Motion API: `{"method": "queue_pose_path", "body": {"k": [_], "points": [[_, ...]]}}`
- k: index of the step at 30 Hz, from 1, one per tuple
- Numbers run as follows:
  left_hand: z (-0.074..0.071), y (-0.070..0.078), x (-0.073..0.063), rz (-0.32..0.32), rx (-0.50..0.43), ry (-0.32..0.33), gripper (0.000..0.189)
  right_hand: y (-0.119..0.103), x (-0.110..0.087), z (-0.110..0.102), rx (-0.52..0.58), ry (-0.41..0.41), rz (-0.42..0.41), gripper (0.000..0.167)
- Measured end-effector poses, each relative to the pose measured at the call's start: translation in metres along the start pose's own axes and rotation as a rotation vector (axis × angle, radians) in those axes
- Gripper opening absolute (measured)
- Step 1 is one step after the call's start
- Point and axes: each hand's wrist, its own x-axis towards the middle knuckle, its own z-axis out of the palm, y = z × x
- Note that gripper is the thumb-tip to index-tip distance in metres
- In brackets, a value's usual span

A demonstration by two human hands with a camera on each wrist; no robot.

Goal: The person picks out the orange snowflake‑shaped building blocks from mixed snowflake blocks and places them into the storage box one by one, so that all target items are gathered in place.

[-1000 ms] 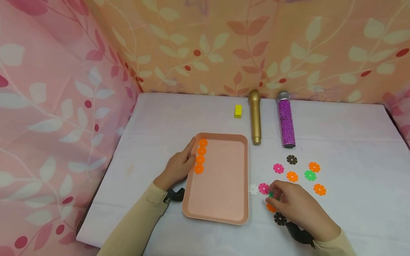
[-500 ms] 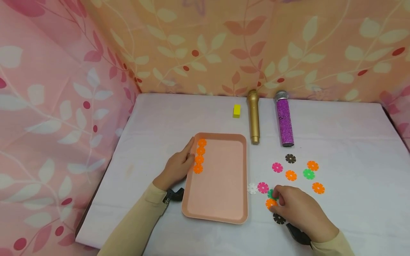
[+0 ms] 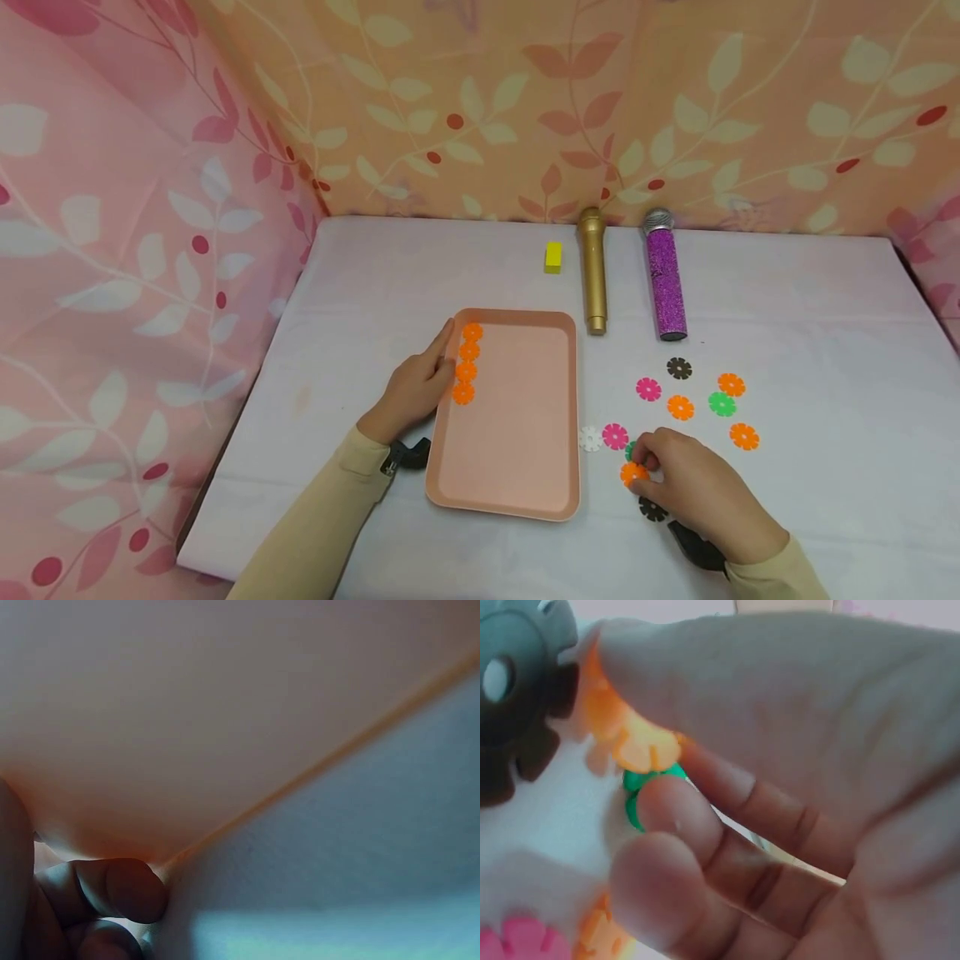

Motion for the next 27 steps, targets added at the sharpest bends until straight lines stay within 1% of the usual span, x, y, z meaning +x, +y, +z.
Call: {"method": "queue_pose_path", "body": {"k": [7,13,16,21,27], "points": [[0.0,-0.001,0.0,0.003,-0.006,0.0,0.066,-0.002,-0.001,0.0,0.078,-0.017,0.003,0.024],[0.0,-0.001,-0.001,0.007,-0.009,-0.001,0.066,-0.002,0.002,-0.001,0.149,-0.02,-0.055,0.016],[0.0,-0.001,0.0,0.006,-0.009,0.001,0.066,-0.002,0.004,-0.002,0.155,-0.016,-0.07,0.015],[0.0,-0.001,0.0,0.007,-0.002,0.005,0.066,-0.004,0.009,-0.002,0.141,0.02,-0.089,0.014],[-0.001,-0.001,-0.001,0.007,-0.01,0.0,0.066,-0.011,0.016,-0.005,0.142,0.056,-0.094,0.013]]}}
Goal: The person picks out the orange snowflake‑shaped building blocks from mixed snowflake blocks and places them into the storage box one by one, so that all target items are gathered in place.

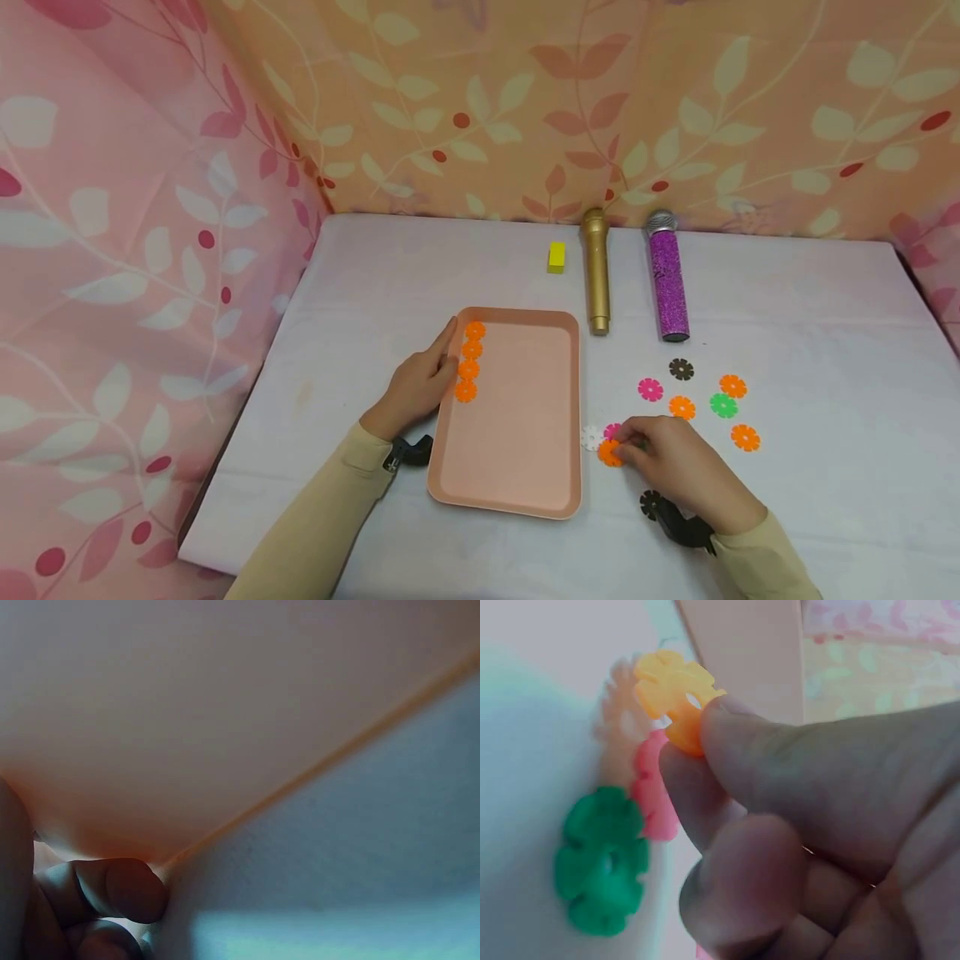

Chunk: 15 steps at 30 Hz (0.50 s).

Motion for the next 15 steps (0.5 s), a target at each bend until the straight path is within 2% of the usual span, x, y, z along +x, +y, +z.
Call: {"method": "queue_pose_path", "body": {"k": [15], "points": [[0.0,-0.001,0.002,-0.006,0.011,-0.013,0.066,-0.021,0.017,-0.019,0.028,0.076,-0.067,0.008]]}}
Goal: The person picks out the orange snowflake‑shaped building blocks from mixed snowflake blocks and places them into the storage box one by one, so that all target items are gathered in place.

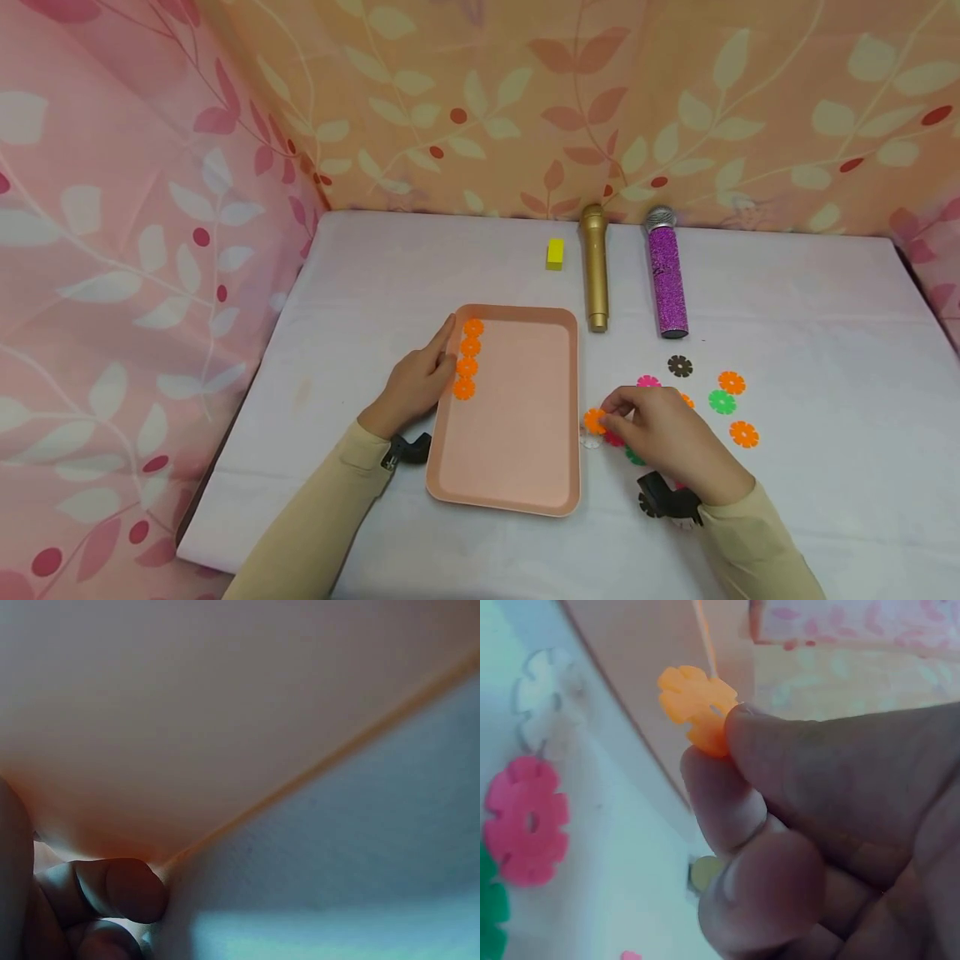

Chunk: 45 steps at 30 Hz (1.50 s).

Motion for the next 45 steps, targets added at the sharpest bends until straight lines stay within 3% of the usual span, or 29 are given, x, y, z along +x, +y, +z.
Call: {"method": "queue_pose_path", "body": {"k": [8,15,37,45], "points": [[0.0,0.0,-0.001,0.001,-0.007,0.003,0.067,-0.013,0.012,-0.006,0.027,0.001,0.0,0.009],[0.0,0.001,-0.001,0.004,-0.002,0.001,0.066,-0.025,0.024,-0.004,0.033,0.022,-0.049,0.004],[-0.001,0.001,0.0,-0.004,0.003,0.006,0.065,-0.048,0.057,0.022,0.122,-0.034,-0.098,0.006],[0.0,0.001,0.0,0.0,0.003,0.017,0.065,-0.058,0.069,0.039,0.114,-0.06,-0.159,0.007]]}}
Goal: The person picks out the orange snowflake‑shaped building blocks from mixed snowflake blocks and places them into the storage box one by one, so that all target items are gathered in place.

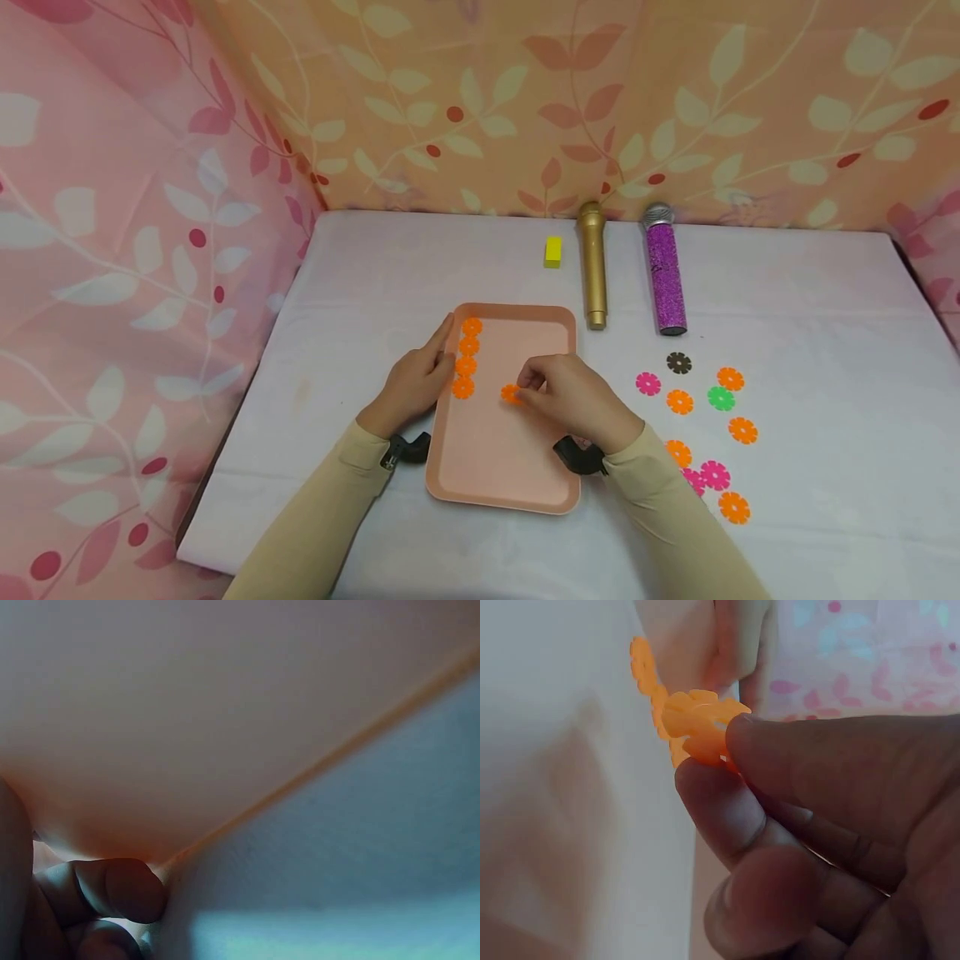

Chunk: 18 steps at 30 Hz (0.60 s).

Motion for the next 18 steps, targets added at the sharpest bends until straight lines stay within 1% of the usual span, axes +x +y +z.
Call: {"method": "queue_pose_path", "body": {"k": [7,13,18], "points": [[0.0,0.001,0.0,-0.012,0.008,-0.007,0.065,-0.007,0.011,0.011,0.011,-0.043,-0.01,0.008],[0.0,0.001,0.001,-0.009,0.017,-0.002,0.065,-0.012,0.022,0.019,0.025,-0.056,-0.063,0.009],[0.0,0.0,0.001,-0.01,0.028,0.002,0.066,-0.017,0.03,0.025,0.035,-0.075,-0.081,0.009]]}}
